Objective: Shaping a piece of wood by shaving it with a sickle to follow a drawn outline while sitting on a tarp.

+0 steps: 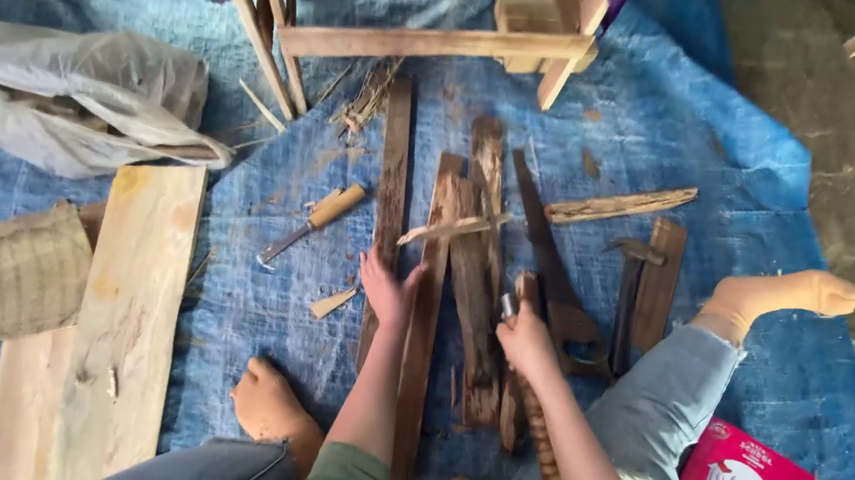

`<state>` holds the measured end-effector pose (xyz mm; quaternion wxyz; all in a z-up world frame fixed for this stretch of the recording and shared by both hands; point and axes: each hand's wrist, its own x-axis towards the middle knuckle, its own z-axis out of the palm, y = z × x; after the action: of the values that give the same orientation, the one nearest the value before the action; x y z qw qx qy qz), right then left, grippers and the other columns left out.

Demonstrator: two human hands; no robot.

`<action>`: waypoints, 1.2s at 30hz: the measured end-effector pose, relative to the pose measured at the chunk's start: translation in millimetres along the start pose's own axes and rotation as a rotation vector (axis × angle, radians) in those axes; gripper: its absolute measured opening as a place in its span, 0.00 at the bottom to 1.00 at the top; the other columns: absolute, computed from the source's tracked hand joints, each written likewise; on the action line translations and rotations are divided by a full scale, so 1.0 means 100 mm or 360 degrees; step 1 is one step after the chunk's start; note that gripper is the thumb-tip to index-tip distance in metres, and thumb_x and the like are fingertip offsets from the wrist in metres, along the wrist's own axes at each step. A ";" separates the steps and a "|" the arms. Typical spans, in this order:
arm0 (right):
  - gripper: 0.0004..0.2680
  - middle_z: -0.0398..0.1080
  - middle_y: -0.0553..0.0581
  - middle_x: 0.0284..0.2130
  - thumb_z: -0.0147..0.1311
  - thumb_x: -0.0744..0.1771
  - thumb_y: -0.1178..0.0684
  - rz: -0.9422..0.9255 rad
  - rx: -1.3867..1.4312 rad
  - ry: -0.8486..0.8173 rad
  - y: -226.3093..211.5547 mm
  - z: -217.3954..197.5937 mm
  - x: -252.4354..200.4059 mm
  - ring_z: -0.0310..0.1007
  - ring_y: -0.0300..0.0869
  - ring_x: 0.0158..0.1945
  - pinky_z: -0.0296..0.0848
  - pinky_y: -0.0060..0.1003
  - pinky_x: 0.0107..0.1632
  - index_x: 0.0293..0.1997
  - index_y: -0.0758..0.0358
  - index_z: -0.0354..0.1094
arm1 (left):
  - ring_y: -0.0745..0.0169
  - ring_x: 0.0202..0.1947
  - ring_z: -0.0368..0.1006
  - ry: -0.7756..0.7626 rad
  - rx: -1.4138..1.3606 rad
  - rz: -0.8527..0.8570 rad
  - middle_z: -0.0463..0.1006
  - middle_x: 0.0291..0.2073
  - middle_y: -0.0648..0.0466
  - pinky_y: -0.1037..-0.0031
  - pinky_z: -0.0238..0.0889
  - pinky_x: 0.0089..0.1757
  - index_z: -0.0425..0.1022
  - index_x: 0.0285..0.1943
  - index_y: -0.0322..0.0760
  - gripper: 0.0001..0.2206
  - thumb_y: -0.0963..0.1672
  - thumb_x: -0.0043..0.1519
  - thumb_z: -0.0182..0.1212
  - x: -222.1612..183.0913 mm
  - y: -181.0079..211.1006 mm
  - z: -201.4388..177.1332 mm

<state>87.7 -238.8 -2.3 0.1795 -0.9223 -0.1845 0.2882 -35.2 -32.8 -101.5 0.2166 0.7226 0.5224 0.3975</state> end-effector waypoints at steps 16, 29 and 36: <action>0.08 0.66 0.59 0.12 0.56 0.65 0.58 0.0016 0.0538 -0.0128 -0.14 -0.30 -0.50 0.68 0.48 0.10 0.66 0.39 0.13 0.47 0.67 0.68 | 0.50 0.32 0.79 -0.0711 -0.0641 -0.0023 0.79 0.24 0.54 0.63 0.71 0.36 0.83 0.35 0.50 0.18 0.57 0.47 0.78 0.57 0.45 -0.23; 0.09 0.57 0.58 0.17 0.52 0.66 0.65 -0.0062 0.1386 -0.0312 -0.30 -0.69 -0.84 0.58 0.41 0.11 0.62 0.37 0.11 0.50 0.72 0.64 | 0.57 0.32 0.82 -0.0919 -0.1388 -0.0982 0.84 0.30 0.46 0.60 0.78 0.33 0.80 0.43 0.37 0.16 0.52 0.60 0.72 0.58 0.40 -0.12; 0.08 0.58 0.59 0.17 0.53 0.67 0.65 -0.0084 0.1401 -0.0287 -0.13 -0.68 -0.92 0.59 0.42 0.11 0.62 0.38 0.11 0.50 0.75 0.63 | 0.60 0.29 0.80 -0.0910 -0.1488 -0.1075 0.83 0.28 0.48 0.63 0.78 0.31 0.79 0.40 0.38 0.14 0.49 0.58 0.75 0.53 0.44 -0.24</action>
<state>55.3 -283.5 98.7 0.5453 -0.7243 -0.0825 0.4139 -21.4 -2.4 -37.3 0.7526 0.4250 0.4146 0.2847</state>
